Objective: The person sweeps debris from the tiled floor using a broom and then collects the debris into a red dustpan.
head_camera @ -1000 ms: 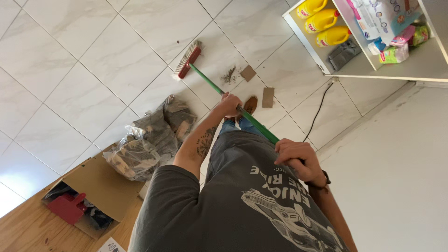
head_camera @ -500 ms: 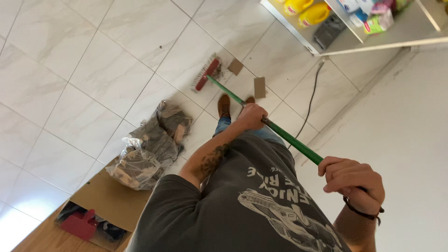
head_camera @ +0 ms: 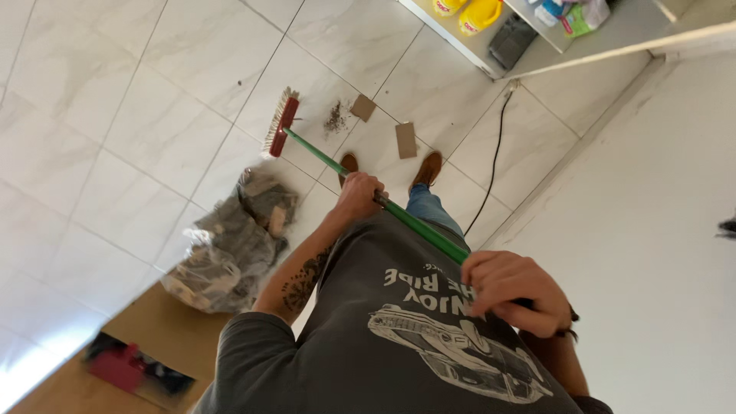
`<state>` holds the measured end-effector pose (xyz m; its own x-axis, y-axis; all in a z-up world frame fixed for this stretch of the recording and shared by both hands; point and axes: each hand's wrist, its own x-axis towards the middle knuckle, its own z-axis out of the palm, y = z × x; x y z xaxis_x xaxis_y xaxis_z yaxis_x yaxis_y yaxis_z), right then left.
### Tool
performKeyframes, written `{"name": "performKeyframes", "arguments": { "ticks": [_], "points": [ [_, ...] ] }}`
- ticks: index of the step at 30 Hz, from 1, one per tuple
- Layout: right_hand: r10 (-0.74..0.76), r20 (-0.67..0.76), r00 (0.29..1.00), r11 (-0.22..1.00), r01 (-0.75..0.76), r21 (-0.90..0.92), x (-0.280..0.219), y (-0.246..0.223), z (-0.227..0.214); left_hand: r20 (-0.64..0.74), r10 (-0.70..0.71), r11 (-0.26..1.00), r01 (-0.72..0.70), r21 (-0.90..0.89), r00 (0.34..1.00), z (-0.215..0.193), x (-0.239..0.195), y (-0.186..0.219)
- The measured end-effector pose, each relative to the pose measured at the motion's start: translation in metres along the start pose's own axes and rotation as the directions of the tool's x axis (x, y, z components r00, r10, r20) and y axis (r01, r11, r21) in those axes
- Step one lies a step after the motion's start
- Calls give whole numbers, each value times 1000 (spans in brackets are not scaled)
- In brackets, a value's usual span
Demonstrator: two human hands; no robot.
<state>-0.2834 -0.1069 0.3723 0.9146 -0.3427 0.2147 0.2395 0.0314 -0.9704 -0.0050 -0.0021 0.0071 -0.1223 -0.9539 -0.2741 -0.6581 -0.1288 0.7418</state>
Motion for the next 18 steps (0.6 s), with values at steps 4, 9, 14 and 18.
{"name": "performKeyframes", "arguments": {
  "ticks": [4, 9, 14, 18],
  "points": [
    [-42, 160, 986, 998, 35, 43, -2, 11, -49, -130, -60, 996, 68, 54, 990, 48, 26, -8],
    [-231, 179, 957, 966, 204, 157, 25, 22, -79, -303, -227, 974, 222, -53, 926, 68, 41, -1],
    [-340, 177, 924, 931, 305, 201, 61, 41, -75, -430, -292, 949, 204, -239, 855, 53, 48, 10],
    [-414, 73, 907, 901, 396, 176, 96, 72, -48, -647, -387, 889, 82, -450, 657, 43, 50, -12]
  ]
}}
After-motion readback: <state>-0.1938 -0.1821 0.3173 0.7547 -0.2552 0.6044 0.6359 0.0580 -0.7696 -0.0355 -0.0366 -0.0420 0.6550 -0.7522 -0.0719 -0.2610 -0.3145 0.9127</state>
